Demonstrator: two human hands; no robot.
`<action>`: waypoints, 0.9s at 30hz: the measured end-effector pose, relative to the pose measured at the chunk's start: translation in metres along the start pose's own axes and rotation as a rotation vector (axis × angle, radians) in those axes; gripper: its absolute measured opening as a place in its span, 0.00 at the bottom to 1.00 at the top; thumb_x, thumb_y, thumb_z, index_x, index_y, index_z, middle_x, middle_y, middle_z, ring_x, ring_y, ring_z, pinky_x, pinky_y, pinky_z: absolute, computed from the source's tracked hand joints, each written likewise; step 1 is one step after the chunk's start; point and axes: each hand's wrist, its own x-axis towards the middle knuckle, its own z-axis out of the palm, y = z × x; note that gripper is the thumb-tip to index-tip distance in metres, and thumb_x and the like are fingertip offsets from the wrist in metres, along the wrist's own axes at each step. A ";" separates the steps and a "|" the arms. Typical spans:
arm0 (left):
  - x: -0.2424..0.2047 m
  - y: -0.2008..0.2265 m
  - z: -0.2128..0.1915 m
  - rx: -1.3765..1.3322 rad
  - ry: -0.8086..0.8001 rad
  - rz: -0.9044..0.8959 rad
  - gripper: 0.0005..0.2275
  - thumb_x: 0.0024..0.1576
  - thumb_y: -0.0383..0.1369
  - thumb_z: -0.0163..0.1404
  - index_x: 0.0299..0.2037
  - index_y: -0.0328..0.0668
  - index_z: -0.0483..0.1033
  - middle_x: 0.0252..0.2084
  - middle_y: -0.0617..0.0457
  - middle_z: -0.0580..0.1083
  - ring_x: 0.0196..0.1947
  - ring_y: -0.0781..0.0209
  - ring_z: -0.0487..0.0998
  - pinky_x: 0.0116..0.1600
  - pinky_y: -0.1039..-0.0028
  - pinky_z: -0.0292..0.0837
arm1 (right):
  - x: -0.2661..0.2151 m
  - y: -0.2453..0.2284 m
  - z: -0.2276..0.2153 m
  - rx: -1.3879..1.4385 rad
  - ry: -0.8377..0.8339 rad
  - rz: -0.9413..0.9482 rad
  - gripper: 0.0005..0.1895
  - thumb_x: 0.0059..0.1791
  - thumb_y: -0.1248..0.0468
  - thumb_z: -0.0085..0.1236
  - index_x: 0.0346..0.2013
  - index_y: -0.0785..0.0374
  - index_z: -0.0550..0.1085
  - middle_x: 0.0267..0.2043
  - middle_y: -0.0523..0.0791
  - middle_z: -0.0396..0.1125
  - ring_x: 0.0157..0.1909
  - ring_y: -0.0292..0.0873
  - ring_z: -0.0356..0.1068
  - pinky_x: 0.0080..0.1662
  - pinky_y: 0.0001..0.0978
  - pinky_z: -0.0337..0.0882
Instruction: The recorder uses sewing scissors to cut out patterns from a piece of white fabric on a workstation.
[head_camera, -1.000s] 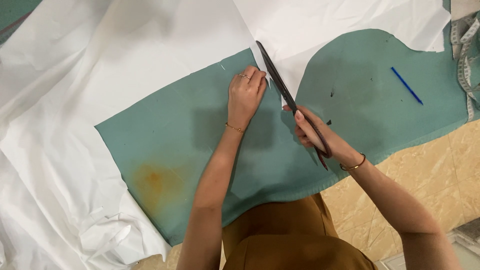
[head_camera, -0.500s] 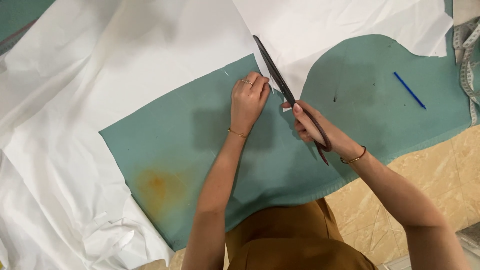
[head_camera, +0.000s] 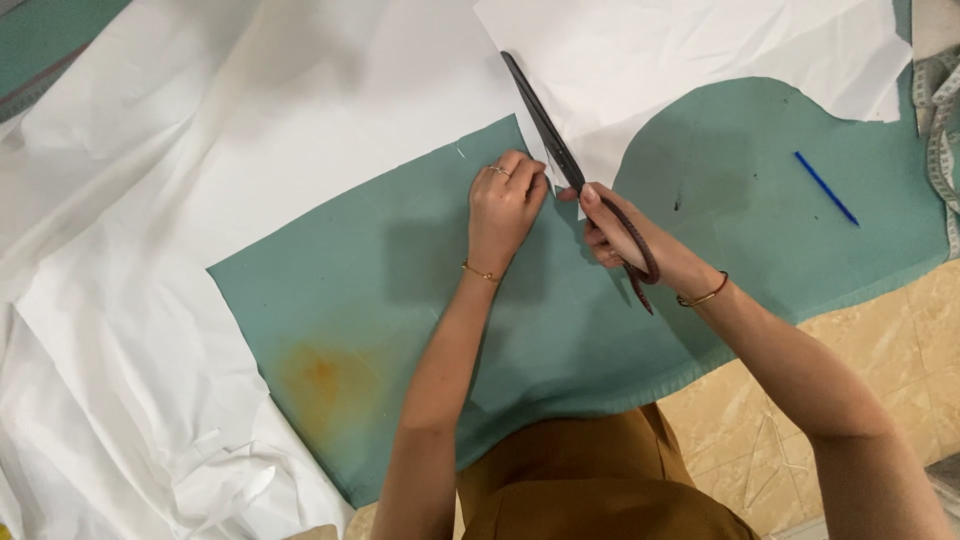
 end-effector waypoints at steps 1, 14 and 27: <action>0.001 0.001 -0.001 -0.003 0.006 -0.009 0.04 0.54 0.24 0.58 0.34 0.38 0.76 0.36 0.55 0.73 0.32 0.57 0.75 0.43 0.67 0.72 | -0.001 -0.003 0.000 -0.017 0.011 0.014 0.36 0.54 0.37 0.33 0.61 0.62 0.67 0.19 0.34 0.43 0.19 0.29 0.41 0.22 0.25 0.47; 0.005 0.005 -0.007 -0.094 0.013 -0.104 0.03 0.53 0.25 0.58 0.34 0.39 0.77 0.36 0.56 0.73 0.31 0.56 0.74 0.42 0.66 0.72 | 0.012 -0.030 0.000 -0.033 -0.005 -0.040 0.38 0.52 0.35 0.35 0.60 0.64 0.66 0.17 0.33 0.44 0.18 0.29 0.43 0.22 0.25 0.48; 0.006 0.002 -0.009 -0.154 -0.019 -0.132 0.03 0.53 0.26 0.59 0.34 0.40 0.78 0.36 0.57 0.74 0.29 0.59 0.73 0.41 0.68 0.71 | 0.034 -0.037 -0.001 -0.019 0.008 -0.036 0.41 0.51 0.32 0.36 0.59 0.64 0.68 0.18 0.34 0.45 0.19 0.30 0.44 0.23 0.25 0.49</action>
